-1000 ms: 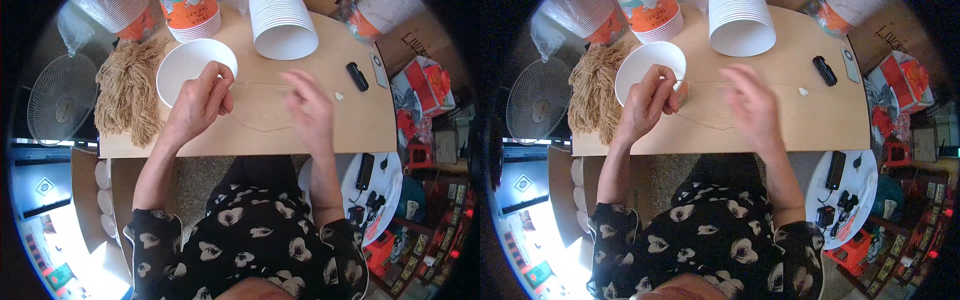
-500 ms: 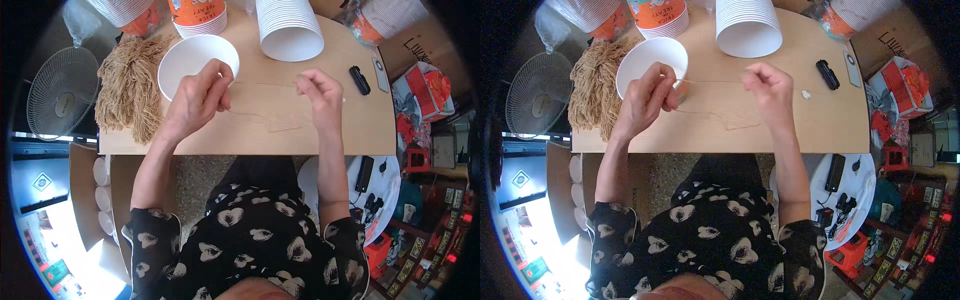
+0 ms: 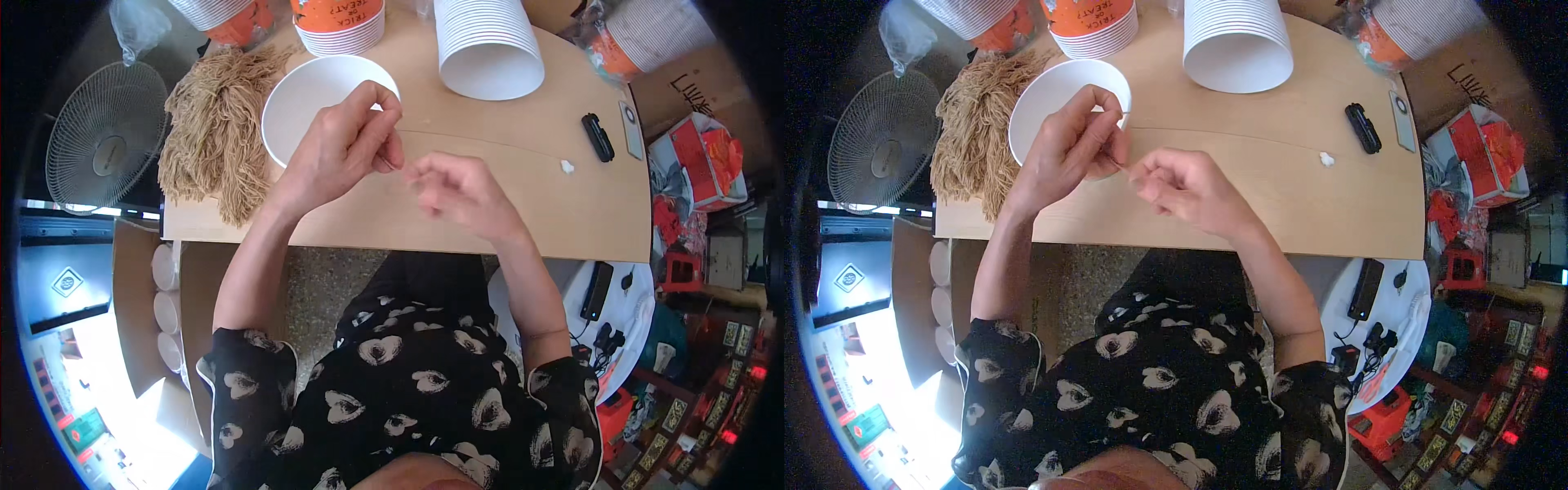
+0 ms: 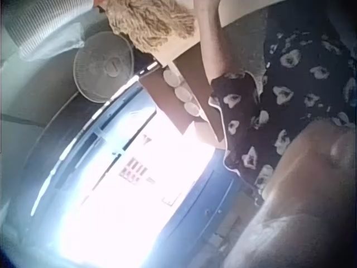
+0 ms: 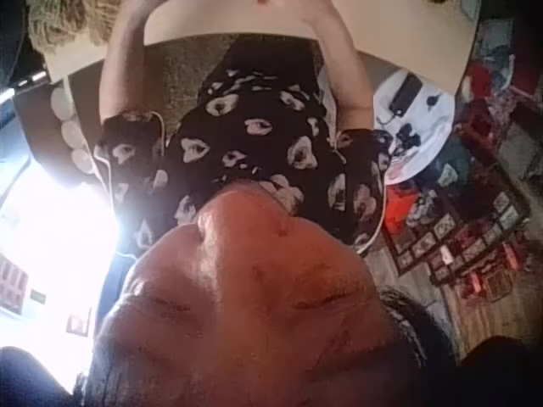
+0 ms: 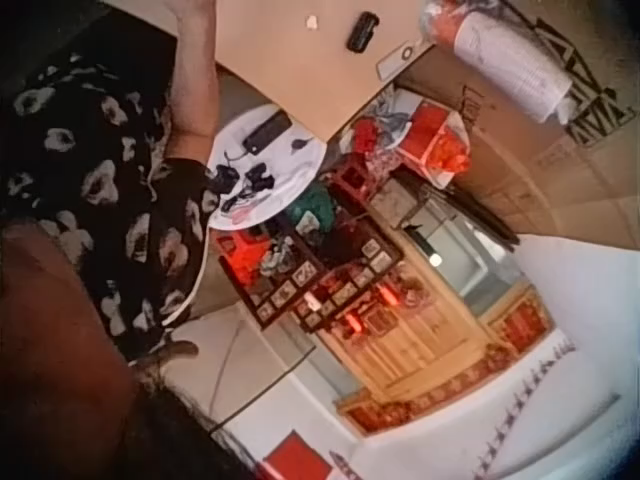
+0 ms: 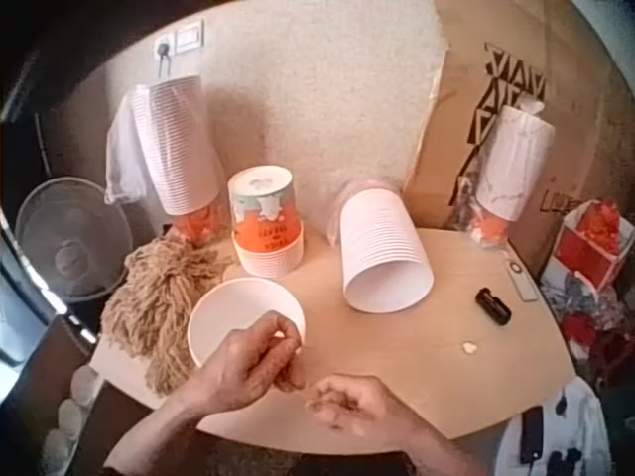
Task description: Tying thin strings to paper buckets to create handles.
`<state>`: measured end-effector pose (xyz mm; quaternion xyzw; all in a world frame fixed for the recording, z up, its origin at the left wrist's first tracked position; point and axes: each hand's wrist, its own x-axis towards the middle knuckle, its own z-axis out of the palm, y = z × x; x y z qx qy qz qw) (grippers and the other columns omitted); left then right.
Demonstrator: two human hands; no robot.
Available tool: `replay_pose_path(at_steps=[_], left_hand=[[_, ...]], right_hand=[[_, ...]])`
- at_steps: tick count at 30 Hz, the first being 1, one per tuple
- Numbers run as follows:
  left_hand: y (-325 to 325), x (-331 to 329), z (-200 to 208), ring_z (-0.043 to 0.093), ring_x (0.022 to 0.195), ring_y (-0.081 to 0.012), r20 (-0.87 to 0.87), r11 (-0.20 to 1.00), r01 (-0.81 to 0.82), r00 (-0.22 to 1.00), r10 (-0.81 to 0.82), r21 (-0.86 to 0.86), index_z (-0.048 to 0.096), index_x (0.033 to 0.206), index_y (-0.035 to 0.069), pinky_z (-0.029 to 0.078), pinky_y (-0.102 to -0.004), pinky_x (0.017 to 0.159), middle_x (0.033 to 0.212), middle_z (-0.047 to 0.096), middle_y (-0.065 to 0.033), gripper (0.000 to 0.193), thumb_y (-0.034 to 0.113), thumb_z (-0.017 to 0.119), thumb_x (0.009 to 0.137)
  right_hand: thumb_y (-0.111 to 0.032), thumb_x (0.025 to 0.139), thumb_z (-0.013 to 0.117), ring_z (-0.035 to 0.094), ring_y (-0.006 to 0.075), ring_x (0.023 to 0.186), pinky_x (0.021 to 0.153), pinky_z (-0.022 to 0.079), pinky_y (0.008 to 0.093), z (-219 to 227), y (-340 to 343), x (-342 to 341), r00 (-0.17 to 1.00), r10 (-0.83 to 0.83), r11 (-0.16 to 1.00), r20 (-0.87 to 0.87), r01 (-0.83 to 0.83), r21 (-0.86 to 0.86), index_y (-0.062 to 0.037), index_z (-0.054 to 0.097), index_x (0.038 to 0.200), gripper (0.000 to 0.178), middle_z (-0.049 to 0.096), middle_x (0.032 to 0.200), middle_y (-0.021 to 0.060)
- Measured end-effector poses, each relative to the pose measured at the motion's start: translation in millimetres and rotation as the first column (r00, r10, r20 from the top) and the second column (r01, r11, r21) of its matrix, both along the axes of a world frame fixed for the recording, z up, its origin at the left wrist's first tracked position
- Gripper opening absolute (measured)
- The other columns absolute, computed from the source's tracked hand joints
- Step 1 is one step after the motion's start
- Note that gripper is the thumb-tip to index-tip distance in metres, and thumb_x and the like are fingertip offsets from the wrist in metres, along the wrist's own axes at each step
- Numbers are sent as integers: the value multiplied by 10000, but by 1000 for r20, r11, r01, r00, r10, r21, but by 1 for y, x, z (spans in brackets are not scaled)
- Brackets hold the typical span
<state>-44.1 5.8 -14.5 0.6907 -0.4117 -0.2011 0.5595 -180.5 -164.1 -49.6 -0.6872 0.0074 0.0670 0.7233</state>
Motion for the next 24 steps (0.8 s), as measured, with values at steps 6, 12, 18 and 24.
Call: replay_pose_path(at_steps=[6, 12, 18, 24], left_hand=[[-1, -3, 1, 672, 669, -116, -79, 998, 54, 995, -53, 9, 505, 1023, -10, 569, -250, 626, 770, 692, -102, 173, 159, 474, 1043], [1, 1, 7, 648, 668, -82, -118, 990, 125, 986, -118, 59, 551, 1008, -13, 545, -236, 620, 790, 702, -84, 191, 172, 508, 1031], [4, 6, 5, 597, 714, -42, -124, 970, 204, 974, -188, 132, 583, 1052, 17, 487, -190, 616, 809, 668, -22, 202, 211, 528, 1033], [3, 6, 7, 559, 596, -32, -167, 969, 222, 965, -203, 110, 662, 991, -2, 436, -200, 533, 671, 648, -8, 216, 201, 585, 998]], right_hand=[[-109, 952, 610, 418, 3, 628, 546, 343, 189, 32, 1, 6, 911, -331, 915, 247, 374, -151, 0, 638, 1077, 168, 531, 706, -66], [-85, 907, 673, 379, 5, 571, 510, 311, 199, 38, -18, 25, 962, -173, 913, 211, 237, -332, 17, 662, 962, 116, 505, 637, -80], [-62, 891, 687, 408, 2, 573, 502, 319, 203, 52, -30, 37, 978, -67, 922, 195, 136, -363, 11, 672, 858, 82, 524, 638, -78], [-70, 903, 666, 461, 6, 634, 555, 362, 188, 54, -34, 46, 985, -10, 934, 174, 72, -351, 5, 663, 863, 86, 566, 712, -63]])
